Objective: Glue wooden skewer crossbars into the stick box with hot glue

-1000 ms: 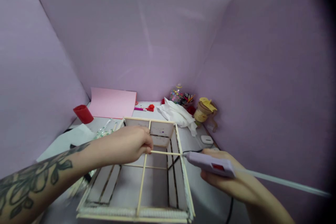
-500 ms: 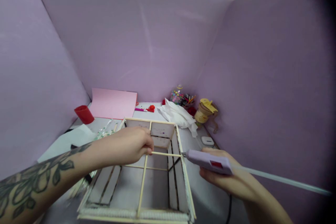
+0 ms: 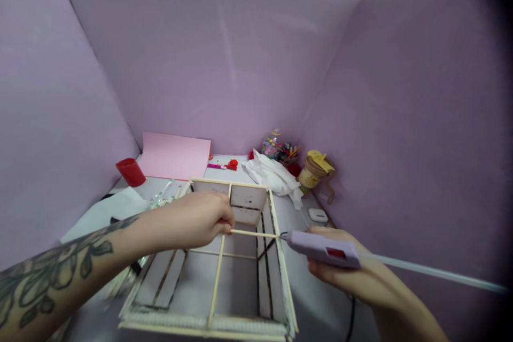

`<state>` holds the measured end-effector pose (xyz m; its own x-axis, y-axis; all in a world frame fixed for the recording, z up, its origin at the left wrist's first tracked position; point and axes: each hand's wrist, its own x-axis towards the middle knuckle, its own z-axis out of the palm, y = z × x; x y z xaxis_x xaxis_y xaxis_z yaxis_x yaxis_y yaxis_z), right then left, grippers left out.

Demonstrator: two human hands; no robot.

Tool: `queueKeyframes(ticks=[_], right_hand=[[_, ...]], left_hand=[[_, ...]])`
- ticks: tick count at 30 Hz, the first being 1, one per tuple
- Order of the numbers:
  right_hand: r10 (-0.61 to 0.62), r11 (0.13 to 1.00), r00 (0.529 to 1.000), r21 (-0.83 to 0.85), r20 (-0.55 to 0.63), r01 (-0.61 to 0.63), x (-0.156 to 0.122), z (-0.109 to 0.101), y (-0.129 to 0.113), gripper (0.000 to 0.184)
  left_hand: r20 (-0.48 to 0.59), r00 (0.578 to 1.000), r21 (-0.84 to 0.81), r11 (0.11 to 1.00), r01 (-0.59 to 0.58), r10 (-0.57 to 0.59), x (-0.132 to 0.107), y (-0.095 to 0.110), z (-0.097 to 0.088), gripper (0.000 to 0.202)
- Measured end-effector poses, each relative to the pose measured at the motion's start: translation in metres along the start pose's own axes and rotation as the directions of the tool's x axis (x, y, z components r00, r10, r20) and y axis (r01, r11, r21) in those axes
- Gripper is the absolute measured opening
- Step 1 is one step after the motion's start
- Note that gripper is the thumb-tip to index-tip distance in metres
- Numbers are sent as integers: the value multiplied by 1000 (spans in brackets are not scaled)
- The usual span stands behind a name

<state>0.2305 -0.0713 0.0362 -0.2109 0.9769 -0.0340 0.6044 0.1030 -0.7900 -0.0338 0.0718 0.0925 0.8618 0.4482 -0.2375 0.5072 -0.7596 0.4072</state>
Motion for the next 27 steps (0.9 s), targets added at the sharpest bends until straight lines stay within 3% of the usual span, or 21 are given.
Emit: queueKeyframes(ticks=[27], right_hand=[[-13,1000,1000,14,-24,13,2,1,2,23]], left_hand=[[-4,1000,-9,1000,4,-4,-1,2,-2,22]])
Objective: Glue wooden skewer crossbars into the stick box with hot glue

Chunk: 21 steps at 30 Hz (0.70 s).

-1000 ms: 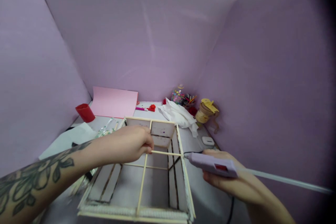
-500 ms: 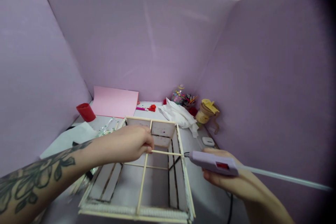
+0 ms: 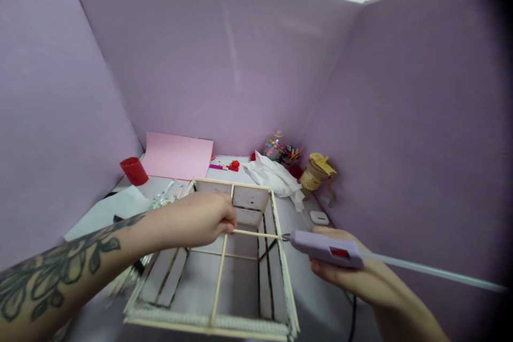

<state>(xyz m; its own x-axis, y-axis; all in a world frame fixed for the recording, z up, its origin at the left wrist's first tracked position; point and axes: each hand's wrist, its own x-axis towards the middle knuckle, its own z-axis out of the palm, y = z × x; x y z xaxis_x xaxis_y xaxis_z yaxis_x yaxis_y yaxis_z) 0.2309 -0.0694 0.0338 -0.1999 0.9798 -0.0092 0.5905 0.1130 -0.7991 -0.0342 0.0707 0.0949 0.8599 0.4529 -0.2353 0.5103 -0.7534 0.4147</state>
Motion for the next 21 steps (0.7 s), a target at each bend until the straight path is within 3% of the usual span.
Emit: queueKeyframes(ticks=[12,21], right_hand=[[51,996,999,79,11,-52,2,1,0,19],[31,999,999,7,30,-31,-6,1,0,19]], left_hand=[[-7,1000,7,1000,-6,6,0,-2,1,24],[3,1000,9,1000,-5,4,0,-1,0,23]])
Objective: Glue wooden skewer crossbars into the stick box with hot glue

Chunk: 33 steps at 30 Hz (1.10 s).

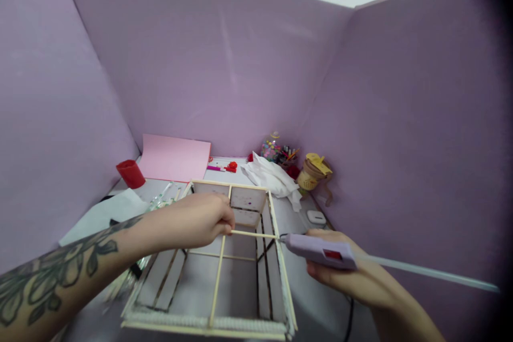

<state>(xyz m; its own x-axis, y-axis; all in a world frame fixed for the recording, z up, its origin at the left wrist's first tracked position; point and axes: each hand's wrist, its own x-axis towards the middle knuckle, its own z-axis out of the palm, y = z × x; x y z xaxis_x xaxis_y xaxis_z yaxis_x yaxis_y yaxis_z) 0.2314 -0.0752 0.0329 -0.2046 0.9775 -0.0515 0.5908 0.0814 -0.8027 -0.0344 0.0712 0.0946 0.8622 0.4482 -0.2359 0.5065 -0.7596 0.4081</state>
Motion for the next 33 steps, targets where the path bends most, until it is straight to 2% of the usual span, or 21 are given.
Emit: queueKeyframes(ticks=[13,21,27,29,31,33], right_hand=[[-22,1000,1000,6,13,22,3,1,3,21],[-23,1000,1000,10,16,23,-1,2,1,20],[-26,999,1000,46,-2,26,-8,6,0,20],[-72,995,997,74,5,72,-13,8,0,22],[-104,979,995,173,-11,104,-21,13,2,23],[-31,931,987,356,-157,86,-29,22,8,23]], left_hand=[[-13,1000,2,1000,-12,12,0,-3,3,22],[11,1000,-4,1000,30,-30,0,3,-1,21],[-13,1000,-7,1000,3,-3,1,-2,1,20],[-20,1000,-1,1000,-5,5,2,-4,3,20],[-19,1000,11,1000,-14,15,3,-6,4,20],[-15,1000,34,999,-22,23,6,-7,5,20]])
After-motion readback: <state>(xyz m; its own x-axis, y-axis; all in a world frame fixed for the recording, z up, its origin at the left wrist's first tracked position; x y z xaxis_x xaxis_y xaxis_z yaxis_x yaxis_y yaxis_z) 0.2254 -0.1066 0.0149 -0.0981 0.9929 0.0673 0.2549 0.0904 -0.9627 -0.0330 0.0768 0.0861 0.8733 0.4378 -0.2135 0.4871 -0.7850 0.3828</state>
